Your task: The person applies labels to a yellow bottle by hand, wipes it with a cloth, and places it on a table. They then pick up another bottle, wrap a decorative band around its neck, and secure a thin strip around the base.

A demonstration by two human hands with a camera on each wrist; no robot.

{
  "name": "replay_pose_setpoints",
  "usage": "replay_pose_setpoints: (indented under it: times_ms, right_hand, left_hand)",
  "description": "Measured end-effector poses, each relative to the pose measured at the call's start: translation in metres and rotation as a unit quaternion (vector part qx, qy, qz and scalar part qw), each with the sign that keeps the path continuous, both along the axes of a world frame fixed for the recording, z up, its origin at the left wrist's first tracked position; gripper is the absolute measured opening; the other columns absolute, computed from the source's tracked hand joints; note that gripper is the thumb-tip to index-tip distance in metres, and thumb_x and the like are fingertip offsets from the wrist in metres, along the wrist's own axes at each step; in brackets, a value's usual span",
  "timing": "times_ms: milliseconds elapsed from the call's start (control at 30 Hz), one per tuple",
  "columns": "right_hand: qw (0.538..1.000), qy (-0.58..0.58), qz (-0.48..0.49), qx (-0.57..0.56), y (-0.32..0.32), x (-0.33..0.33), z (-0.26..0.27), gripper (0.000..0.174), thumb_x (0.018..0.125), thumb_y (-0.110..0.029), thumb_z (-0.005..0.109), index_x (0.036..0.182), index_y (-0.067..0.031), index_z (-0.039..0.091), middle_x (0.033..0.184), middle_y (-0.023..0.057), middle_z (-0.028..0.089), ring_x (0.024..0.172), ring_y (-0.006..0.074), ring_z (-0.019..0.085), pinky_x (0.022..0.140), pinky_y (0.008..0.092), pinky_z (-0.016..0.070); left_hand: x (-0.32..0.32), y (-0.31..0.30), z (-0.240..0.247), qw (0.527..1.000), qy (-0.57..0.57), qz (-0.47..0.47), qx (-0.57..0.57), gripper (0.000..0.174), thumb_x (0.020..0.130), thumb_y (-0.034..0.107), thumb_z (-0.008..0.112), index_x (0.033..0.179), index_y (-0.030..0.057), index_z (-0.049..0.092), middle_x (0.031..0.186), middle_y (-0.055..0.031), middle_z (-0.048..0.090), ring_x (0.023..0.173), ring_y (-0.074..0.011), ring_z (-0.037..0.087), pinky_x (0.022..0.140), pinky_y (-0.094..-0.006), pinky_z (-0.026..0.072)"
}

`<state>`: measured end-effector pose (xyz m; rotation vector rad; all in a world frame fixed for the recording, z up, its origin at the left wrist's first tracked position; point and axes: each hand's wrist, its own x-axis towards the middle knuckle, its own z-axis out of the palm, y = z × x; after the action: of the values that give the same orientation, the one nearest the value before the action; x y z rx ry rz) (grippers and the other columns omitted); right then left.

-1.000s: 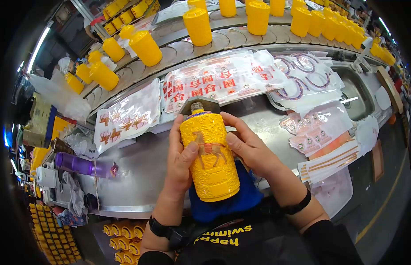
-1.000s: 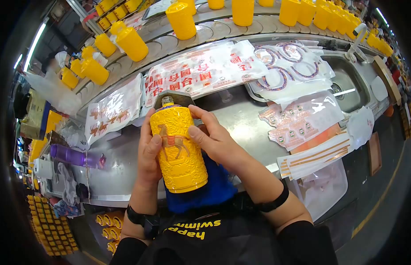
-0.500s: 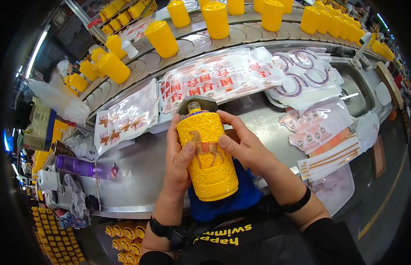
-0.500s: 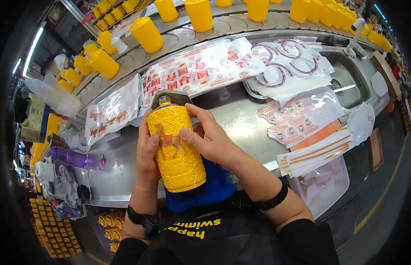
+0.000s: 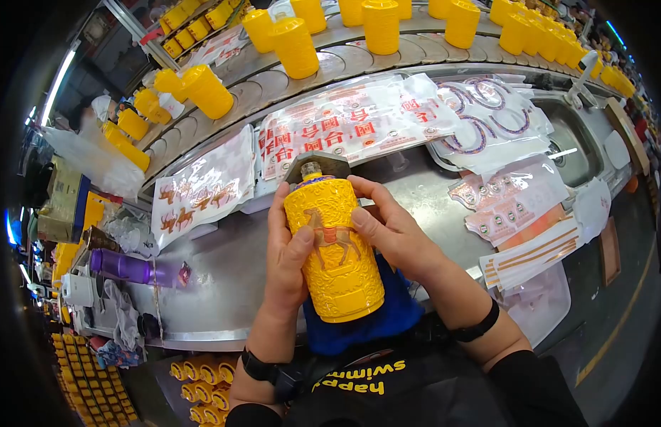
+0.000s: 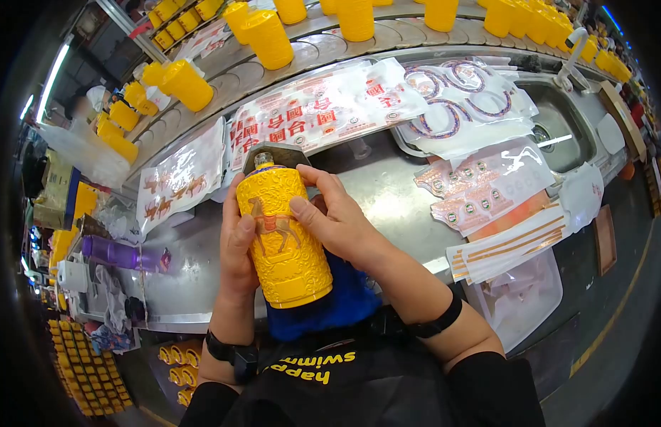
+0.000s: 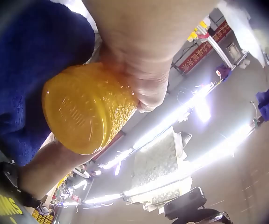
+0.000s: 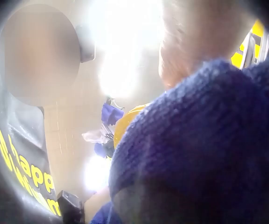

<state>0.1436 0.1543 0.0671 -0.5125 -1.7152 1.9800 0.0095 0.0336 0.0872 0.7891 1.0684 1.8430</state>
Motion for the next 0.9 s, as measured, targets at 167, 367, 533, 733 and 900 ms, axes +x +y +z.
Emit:
replay_pose_setpoints:
  times_ms: [167, 367, 533, 733, 900]
  right_hand:
    - [0.998, 0.018, -0.020, 0.058, -0.004, -0.001, -0.004, 0.078, 0.087, -0.041, 0.069, 0.142, 0.0015, 0.034, 0.130, 0.0162, 0.042, 0.103, 0.0207, 0.051, 0.091, 0.0323, 0.0448]
    - [0.999, 0.009, -0.024, 0.047, -0.003, -0.003, -0.002, 0.080, 0.085, -0.040, 0.071, 0.142, 0.0013, 0.033, 0.131, 0.0173, 0.042, 0.108, 0.0224, 0.050, 0.093, 0.0329, 0.0440]
    - [1.000, 0.013, -0.006, 0.011, -0.004, 0.001, 0.002, 0.069, 0.092, -0.031, 0.064, 0.144, -0.0010, 0.031, 0.127, 0.0141, 0.047, 0.104, 0.0179, 0.054, 0.091, 0.0299, 0.0456]
    - [1.000, -0.001, 0.015, -0.013, -0.001, 0.005, 0.006, 0.057, 0.100, -0.024, 0.053, 0.148, -0.0073, 0.028, 0.119, 0.0114, 0.056, 0.108, 0.0142, 0.055, 0.092, 0.0282, 0.0453]
    - [1.000, 0.010, 0.019, -0.007, -0.001, 0.005, 0.002, 0.057, 0.100, -0.023, 0.053, 0.149, -0.0074, 0.027, 0.119, 0.0111, 0.056, 0.107, 0.0139, 0.055, 0.091, 0.0282, 0.0455]
  left_hand:
    - [0.000, 0.000, 0.000, 1.000, 0.007, 0.006, -0.007, 0.088, 0.087, 0.025, 0.066, 0.151, 0.0036, 0.010, 0.139, -0.0190, 0.040, 0.125, -0.0282, 0.048, 0.104, -0.0399, 0.0413]
    - [0.001, 0.001, 0.000, 1.000, -0.002, 0.015, -0.017, 0.090, 0.085, 0.022, 0.068, 0.151, 0.0039, 0.009, 0.139, -0.0186, 0.039, 0.126, -0.0278, 0.046, 0.105, -0.0395, 0.0407]
    - [0.001, 0.000, 0.001, 1.000, -0.001, 0.013, -0.017, 0.090, 0.085, 0.022, 0.068, 0.151, 0.0031, 0.009, 0.139, -0.0186, 0.039, 0.126, -0.0278, 0.046, 0.105, -0.0391, 0.0406]
    - [0.002, 0.000, 0.002, 1.000, 0.000, 0.008, -0.015, 0.090, 0.086, 0.021, 0.067, 0.151, 0.0029, 0.008, 0.140, -0.0188, 0.038, 0.126, -0.0280, 0.046, 0.104, -0.0391, 0.0408]
    - [0.001, 0.000, 0.001, 1.000, 0.004, 0.007, -0.018, 0.091, 0.085, 0.023, 0.068, 0.151, 0.0031, 0.008, 0.140, -0.0188, 0.038, 0.126, -0.0280, 0.047, 0.104, -0.0393, 0.0415]
